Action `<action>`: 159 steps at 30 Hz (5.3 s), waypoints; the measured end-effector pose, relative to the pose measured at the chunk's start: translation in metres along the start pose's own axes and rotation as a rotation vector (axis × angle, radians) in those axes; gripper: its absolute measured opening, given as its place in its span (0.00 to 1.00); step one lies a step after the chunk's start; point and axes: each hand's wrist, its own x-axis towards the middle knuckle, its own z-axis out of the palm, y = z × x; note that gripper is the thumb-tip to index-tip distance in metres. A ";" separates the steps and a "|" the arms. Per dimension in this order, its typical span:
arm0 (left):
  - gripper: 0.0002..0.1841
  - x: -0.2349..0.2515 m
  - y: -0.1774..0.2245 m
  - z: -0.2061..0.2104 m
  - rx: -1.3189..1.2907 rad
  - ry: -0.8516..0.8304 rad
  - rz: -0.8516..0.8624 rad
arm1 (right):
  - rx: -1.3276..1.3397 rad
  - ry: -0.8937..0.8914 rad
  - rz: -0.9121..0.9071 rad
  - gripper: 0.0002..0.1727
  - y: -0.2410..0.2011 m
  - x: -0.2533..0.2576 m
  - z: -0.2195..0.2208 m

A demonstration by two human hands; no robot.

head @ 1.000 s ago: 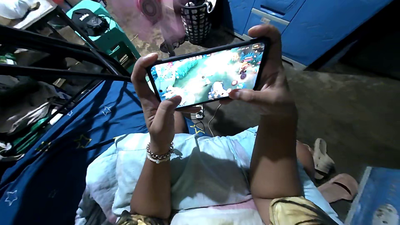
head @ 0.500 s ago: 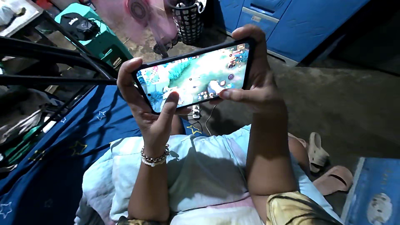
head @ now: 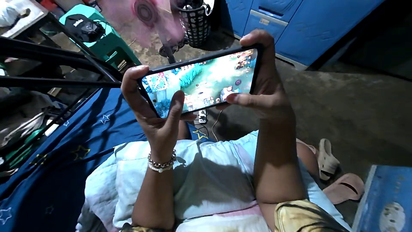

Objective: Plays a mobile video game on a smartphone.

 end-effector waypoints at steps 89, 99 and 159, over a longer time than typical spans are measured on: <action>0.36 0.003 -0.004 -0.002 0.142 0.120 0.155 | -0.127 0.034 0.008 0.45 0.003 0.000 0.012; 0.30 0.005 -0.001 -0.010 -0.080 -0.011 0.030 | -0.025 0.038 0.023 0.42 0.002 -0.003 0.007; 0.48 0.003 0.006 -0.021 -0.279 -0.337 -0.147 | -0.422 0.168 0.020 0.62 -0.011 0.003 -0.001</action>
